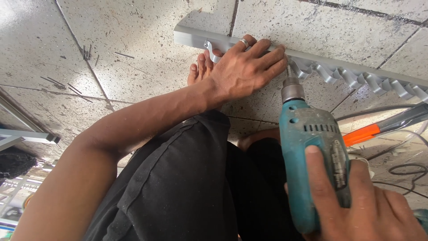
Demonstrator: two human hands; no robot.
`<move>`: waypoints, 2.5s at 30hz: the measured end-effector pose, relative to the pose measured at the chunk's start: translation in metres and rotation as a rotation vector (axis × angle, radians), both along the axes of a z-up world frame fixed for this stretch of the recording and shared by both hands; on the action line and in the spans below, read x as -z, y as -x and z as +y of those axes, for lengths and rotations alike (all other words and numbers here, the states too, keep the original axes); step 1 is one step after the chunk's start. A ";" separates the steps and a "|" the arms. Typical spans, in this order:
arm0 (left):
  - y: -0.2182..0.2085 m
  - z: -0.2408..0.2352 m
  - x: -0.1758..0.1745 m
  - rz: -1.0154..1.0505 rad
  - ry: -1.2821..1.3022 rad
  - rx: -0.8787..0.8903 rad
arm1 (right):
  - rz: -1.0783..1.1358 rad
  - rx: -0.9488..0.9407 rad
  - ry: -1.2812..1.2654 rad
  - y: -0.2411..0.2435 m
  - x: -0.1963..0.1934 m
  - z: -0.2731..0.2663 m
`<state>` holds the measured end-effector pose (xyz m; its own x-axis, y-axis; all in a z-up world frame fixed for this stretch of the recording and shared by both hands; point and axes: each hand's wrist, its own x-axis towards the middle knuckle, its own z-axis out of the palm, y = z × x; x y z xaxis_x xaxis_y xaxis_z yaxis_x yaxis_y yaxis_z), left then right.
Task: Drilling a series of holes into a long metal track using a power drill while sitting on the floor.
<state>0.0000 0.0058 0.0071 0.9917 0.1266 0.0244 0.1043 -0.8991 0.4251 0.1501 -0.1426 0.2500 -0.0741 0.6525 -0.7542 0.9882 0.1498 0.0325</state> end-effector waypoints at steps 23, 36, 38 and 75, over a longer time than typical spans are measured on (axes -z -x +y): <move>-0.003 0.002 0.002 -0.034 0.012 -0.001 | -0.082 -0.019 -0.109 0.015 0.002 0.026; -0.002 0.002 0.003 0.024 0.011 0.022 | -0.074 -0.101 0.015 0.003 0.002 0.028; -0.003 0.001 0.003 0.034 0.011 0.039 | -0.070 -0.091 0.004 0.004 0.001 0.030; -0.003 0.000 0.006 -0.003 -0.017 0.014 | -0.049 -0.099 0.060 -0.009 0.003 0.035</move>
<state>0.0028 0.0059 0.0015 0.9932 0.1127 0.0289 0.0910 -0.9074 0.4103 0.1595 -0.1074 0.2465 -0.0986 0.5974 -0.7959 0.9659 0.2500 0.0680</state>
